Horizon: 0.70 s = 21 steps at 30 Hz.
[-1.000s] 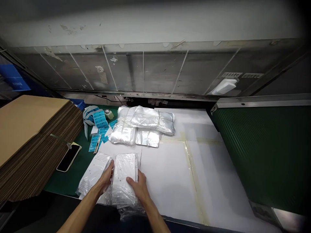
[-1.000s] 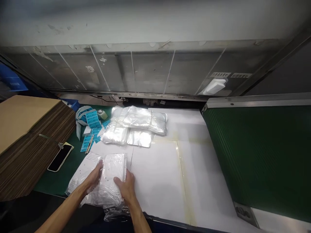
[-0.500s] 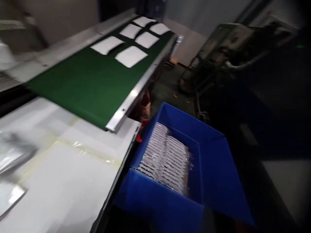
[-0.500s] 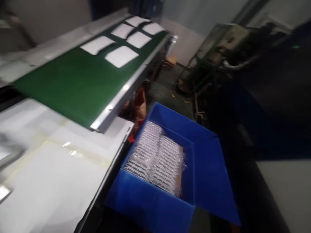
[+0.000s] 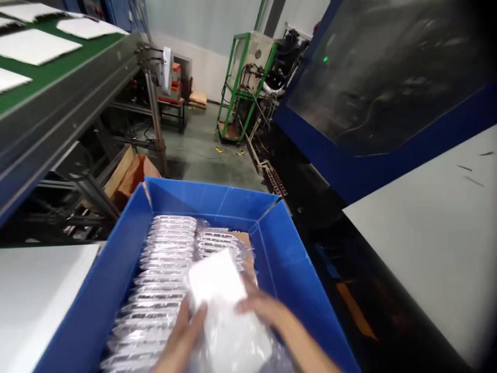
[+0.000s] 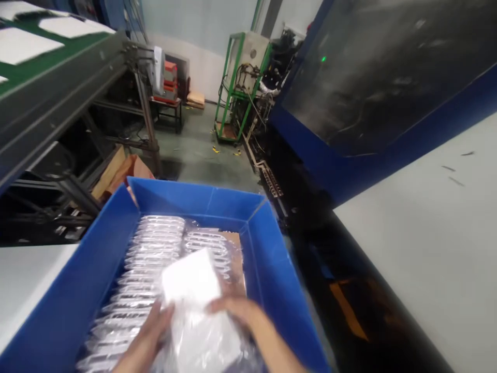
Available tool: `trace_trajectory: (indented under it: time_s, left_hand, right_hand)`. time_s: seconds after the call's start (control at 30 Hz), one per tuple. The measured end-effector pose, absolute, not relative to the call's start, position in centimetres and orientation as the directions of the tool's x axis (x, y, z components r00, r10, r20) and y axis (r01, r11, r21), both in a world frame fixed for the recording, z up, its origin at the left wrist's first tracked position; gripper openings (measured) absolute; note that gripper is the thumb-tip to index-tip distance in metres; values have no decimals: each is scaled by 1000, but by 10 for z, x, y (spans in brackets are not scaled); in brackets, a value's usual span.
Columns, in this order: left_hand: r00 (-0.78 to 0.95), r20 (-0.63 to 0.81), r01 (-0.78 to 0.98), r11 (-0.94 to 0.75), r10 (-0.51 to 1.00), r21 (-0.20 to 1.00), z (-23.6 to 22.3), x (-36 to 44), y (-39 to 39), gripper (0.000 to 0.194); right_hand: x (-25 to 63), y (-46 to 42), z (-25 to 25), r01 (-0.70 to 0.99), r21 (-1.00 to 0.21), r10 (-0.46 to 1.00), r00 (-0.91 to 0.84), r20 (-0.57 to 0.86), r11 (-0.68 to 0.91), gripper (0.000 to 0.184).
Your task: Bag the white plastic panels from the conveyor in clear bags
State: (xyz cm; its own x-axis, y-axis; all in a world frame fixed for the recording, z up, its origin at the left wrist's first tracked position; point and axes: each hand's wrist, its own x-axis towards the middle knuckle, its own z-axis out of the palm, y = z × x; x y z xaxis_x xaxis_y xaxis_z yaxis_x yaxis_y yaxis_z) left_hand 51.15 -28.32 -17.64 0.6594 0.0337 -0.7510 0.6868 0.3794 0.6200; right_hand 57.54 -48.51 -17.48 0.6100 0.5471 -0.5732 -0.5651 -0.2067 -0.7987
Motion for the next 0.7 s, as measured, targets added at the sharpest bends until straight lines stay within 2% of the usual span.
trace_trajectory:
  time_s: [0.03,0.07,0.13,0.17,0.27,0.4,0.5,0.7]
  left_hand:
    - [681,-733,662,418,13,622,-188,547,-302,59]
    - [746,-660,587,553,-87,590,-203,584,-319,61]
    - [849,-506,413,788,-152,457,-238,657,-347,61]
    - [882,-457,308,873,-113,379,-258,690,-357,60]
    - [908,-417,113,941,32,318,-328,753,-374,57]
    - [853,-477,-57,948,210,314,-402,774,-381,50]
    - [802,-526,-125,940,283,316,-426,778,-381,48]
    - [707,-624,-152,933,333,325,-419,787,-372,46]
  right_hand:
    - [614,-501,-182,-490,-839,527,661,-534,-235,103]
    - [652,-513,-188,-386,-876,503,717,-481,-288,110]
    - [718,-522,-204,-111,-871,445,825,-349,-478,119]
    - [745,-522,-214,26,-811,437,852,-288,-584,120]
    - [789,-514,-254,368,-537,510,848,-140,-759,117]
    - [796,-510,-305,700,-235,727,686,-40,-674,108]
    - [796,-509,-325,808,-95,813,581,-33,-581,104]
    - [803,-497,-344,810,-34,810,586,-7,-586,99]
